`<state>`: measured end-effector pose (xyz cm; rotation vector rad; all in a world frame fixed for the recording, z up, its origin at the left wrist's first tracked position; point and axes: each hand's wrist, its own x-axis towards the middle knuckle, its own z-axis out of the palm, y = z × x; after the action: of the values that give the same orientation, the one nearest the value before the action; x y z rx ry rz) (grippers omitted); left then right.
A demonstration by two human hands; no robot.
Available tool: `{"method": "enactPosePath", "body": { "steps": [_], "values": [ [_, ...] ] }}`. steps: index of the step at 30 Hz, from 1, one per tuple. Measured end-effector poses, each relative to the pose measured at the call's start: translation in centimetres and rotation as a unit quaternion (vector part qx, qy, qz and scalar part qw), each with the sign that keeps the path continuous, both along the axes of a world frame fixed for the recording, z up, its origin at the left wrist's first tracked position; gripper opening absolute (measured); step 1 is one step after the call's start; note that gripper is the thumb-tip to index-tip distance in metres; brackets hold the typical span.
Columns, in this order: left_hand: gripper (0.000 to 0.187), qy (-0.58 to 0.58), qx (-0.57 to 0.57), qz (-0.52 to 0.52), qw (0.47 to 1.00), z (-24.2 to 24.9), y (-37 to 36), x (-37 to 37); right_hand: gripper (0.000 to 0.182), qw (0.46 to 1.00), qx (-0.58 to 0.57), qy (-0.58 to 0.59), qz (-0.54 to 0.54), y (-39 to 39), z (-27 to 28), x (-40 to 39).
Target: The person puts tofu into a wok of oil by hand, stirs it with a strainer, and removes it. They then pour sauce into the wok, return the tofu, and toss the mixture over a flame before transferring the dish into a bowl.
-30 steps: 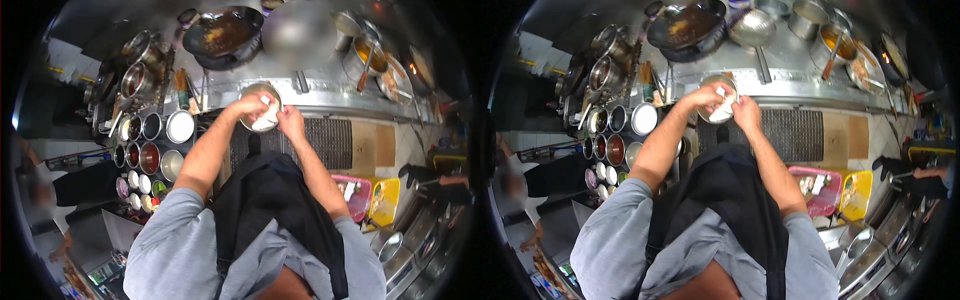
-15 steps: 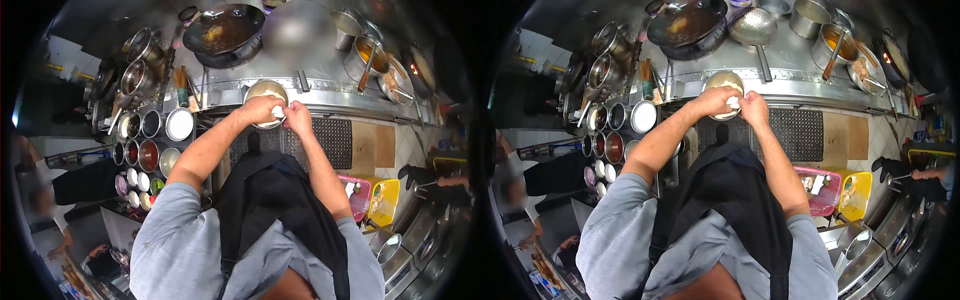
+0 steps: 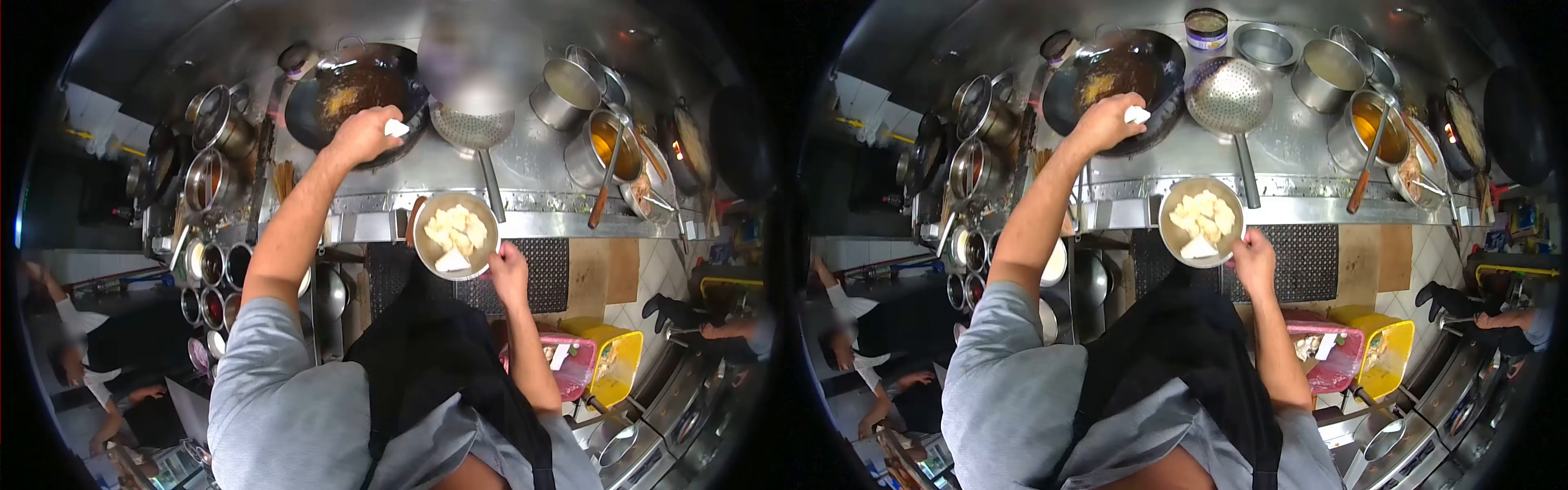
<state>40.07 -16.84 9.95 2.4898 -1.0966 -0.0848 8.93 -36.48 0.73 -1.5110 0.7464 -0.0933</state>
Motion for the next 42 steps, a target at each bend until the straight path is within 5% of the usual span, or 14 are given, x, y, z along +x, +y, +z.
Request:
{"method": "enactPosePath", "body": {
  "steps": [7,10,13,15,16,18,19,20,24,25,26,28,33,42],
  "values": [
    [0.041,0.154,0.252,-0.066,0.953,-8.2,-5.1,17.4,0.018,0.998,-0.023,0.034,-0.049,-1.6,0.9,-0.2],
    [0.031,-0.298,0.005,0.075,0.952,-8.6,-5.4,22.6,0.019,0.998,-0.011,0.026,-0.061,-1.2,0.5,-0.6],
    [0.028,-0.446,-0.064,0.236,0.861,13.3,-4.4,15.6,0.017,0.998,0.000,0.015,-0.064,-0.6,1.8,-0.7],
    [0.014,-0.697,-0.239,0.142,0.661,25.3,-2.6,6.6,0.015,0.995,0.051,0.001,-0.080,0.1,2.5,-1.8],
    [0.014,-0.701,-0.238,0.144,0.657,29.4,-1.1,2.6,0.013,0.997,0.043,-0.003,-0.066,0.1,2.8,-2.3],
    [0.047,-0.834,-0.179,0.211,0.478,37.7,1.4,-4.6,0.012,0.998,0.050,-0.014,-0.048,0.2,3.2,-3.0],
    [0.026,-0.883,-0.248,-0.018,0.397,45.8,4.7,-5.8,0.011,0.998,0.058,-0.020,-0.034,0.3,3.4,-3.3],
    [0.026,-0.886,-0.245,-0.020,0.393,46.1,5.5,-8.4,0.011,0.998,0.056,-0.025,-0.023,0.4,3.5,-3.5],
    [0.041,-0.806,-0.070,-0.076,0.583,39.3,5.7,-21.0,0.011,0.996,0.049,-0.067,-0.013,1.1,2.6,-4.7],
    [0.034,-0.585,-0.208,0.045,0.783,34.8,4.6,-24.2,0.013,0.997,0.043,-0.069,-0.005,1.1,1.9,-5.2],
    [0.029,-0.293,-0.314,0.169,0.887,29.7,3.5,-26.8,0.013,0.996,0.052,-0.069,-0.011,1.3,1.5,-5.4],
    [0.028,-0.091,-0.185,0.007,0.978,22.5,2.9,-28.0,0.015,0.997,0.050,-0.056,-0.007,1.7,1.2,-6.2],
    [0.028,0.141,-0.005,0.038,0.989,1.5,1.2,-31.5,0.018,0.999,0.028,-0.040,0.005,2.5,1.2,-9.0],
    [0.048,0.136,0.062,0.068,0.986,-4.4,0.1,-34.1,0.018,0.999,-0.030,-0.020,0.009,3.5,1.6,-10.0]
  ]
}}
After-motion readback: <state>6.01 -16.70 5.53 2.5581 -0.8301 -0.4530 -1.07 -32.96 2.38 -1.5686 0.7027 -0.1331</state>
